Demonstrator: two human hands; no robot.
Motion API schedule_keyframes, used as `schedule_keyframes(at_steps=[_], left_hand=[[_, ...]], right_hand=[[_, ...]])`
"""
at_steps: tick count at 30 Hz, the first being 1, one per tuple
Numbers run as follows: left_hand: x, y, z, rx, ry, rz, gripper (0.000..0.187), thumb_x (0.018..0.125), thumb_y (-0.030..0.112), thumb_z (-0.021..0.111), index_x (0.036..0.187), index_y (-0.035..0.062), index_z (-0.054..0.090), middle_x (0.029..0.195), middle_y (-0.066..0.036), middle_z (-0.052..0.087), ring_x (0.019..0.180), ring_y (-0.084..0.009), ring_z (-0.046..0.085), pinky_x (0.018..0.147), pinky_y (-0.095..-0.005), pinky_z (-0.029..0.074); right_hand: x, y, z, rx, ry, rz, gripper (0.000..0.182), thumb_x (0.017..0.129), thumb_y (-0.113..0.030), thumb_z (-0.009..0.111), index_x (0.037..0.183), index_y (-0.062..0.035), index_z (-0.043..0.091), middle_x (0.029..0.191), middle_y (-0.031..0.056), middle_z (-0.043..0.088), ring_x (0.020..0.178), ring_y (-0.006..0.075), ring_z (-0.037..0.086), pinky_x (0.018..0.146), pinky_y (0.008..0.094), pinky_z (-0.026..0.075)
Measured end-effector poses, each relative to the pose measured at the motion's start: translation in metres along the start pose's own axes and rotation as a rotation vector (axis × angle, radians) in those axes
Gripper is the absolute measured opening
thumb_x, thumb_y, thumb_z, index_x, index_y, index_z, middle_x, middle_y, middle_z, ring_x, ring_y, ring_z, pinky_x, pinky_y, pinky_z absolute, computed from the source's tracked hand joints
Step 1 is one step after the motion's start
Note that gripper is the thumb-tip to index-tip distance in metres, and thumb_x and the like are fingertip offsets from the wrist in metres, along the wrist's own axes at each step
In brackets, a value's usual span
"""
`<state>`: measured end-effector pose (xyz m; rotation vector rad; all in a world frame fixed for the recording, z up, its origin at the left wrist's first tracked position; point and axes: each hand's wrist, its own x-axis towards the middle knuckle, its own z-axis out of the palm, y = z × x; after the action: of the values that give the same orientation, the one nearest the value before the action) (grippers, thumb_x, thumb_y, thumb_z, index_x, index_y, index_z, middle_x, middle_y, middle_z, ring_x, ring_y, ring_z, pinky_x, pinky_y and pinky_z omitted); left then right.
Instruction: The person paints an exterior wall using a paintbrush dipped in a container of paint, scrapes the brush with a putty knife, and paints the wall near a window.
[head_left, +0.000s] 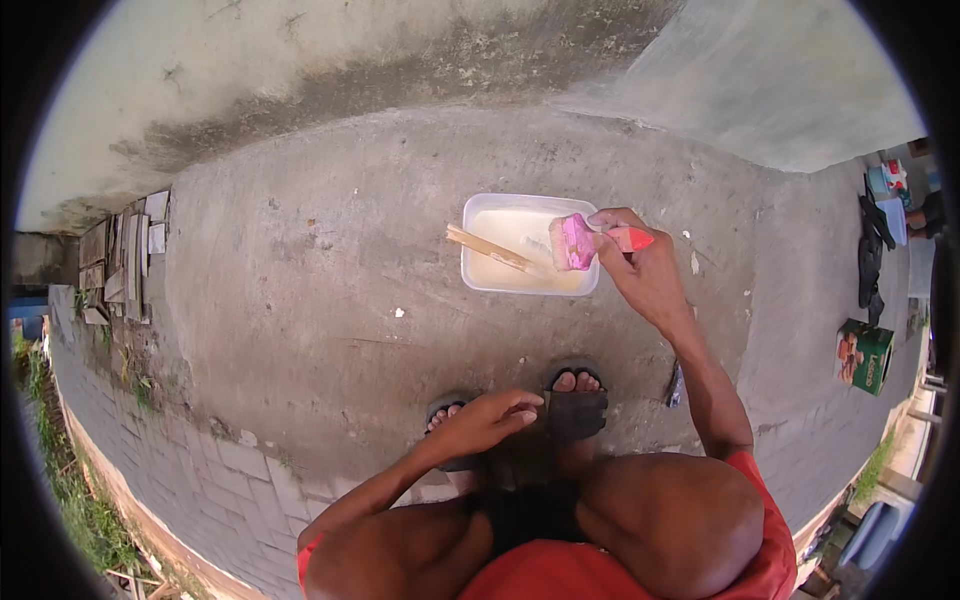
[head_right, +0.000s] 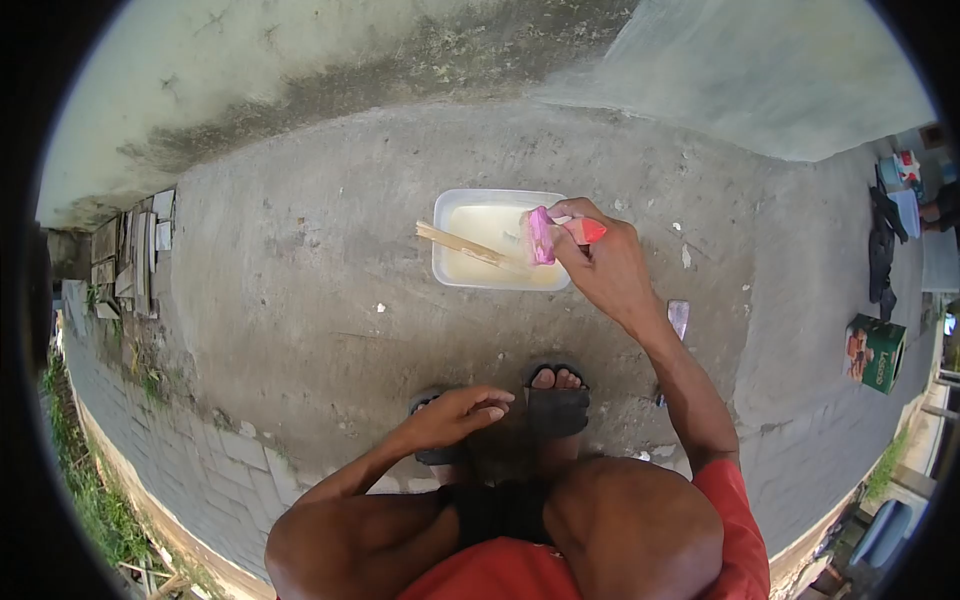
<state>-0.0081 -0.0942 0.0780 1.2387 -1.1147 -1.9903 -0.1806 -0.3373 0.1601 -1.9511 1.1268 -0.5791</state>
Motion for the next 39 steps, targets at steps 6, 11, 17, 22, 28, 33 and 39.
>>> schedule_keyframes(at_steps=[6,11,17,22,28,33,39], left_hand=[[-0.033,-0.056,0.004,0.516,0.213,-0.052,0.03,0.099,0.022,0.061,0.125,0.0055,0.064,0.113,-0.015,0.069,0.106,-0.0301,0.065,0.094,-0.0384,0.049],[-0.04,-0.091,0.013,0.466,0.35,0.064,0.026,0.098,0.018,0.062,0.121,0.0065,0.066,0.11,-0.013,0.07,0.105,-0.031,0.065,0.091,-0.0409,0.049],[-0.042,-0.098,0.015,0.485,0.41,0.161,0.022,0.098,0.017,0.062,0.116,0.0066,0.067,0.107,-0.016,0.07,0.102,-0.0352,0.066,0.089,-0.0412,0.05],[-0.042,-0.107,0.016,0.524,0.436,0.167,0.021,0.096,0.018,0.065,0.114,0.0079,0.07,0.101,-0.013,0.071,0.094,-0.032,0.068,0.084,-0.0396,0.051],[-0.036,-0.098,0.022,0.752,0.533,0.246,0.02,0.089,0.017,0.073,0.108,0.0116,0.074,0.088,-0.007,0.072,0.073,-0.0242,0.065,0.07,-0.0361,0.049],[-0.031,-0.113,0.027,0.796,0.62,0.311,0.019,0.086,0.016,0.073,0.105,0.0134,0.074,0.085,-0.005,0.07,0.069,-0.0221,0.063,0.067,-0.036,0.047],[-0.028,-0.122,0.028,0.793,0.617,0.286,0.017,0.087,0.02,0.074,0.103,0.015,0.075,0.081,-0.005,0.069,0.069,-0.0221,0.064,0.066,-0.0369,0.048]], right_hand=[[0.04,0.047,0.044,-0.326,-0.088,-0.301,0.026,0.092,-0.021,0.062,0.109,-0.0021,0.069,0.086,0.0206,0.069,0.07,0.0283,0.068,0.068,0.0362,0.052],[0.046,0.023,0.052,-0.099,-0.248,-0.074,0.022,0.091,-0.018,0.06,0.1,-0.0011,0.07,0.086,0.023,0.069,0.072,0.0403,0.063,0.07,0.0419,0.051],[0.047,0.033,0.047,-0.176,-0.153,0.044,0.02,0.089,-0.016,0.06,0.099,-0.0007,0.069,0.082,0.0239,0.067,0.068,0.036,0.064,0.065,0.0391,0.051],[0.032,0.034,0.038,-0.071,-0.103,0.004,0.021,0.088,-0.016,0.061,0.099,0.0005,0.069,0.083,0.0233,0.067,0.064,0.0363,0.062,0.063,0.0393,0.051],[0.009,0.049,0.025,0.247,0.024,0.119,0.021,0.093,-0.016,0.058,0.102,-0.0007,0.07,0.08,0.0128,0.072,0.064,0.0216,0.066,0.057,0.0335,0.048],[-0.026,0.088,0.03,1.168,0.133,0.358,0.027,0.1,-0.024,0.052,0.108,-0.0027,0.067,0.085,0.008,0.071,0.073,0.0165,0.07,0.056,0.0304,0.049],[-0.054,0.092,0.03,1.594,0.229,0.322,0.028,0.1,-0.03,0.051,0.11,-0.007,0.063,0.088,0.0073,0.07,0.072,0.0171,0.067,0.061,0.0336,0.052]])
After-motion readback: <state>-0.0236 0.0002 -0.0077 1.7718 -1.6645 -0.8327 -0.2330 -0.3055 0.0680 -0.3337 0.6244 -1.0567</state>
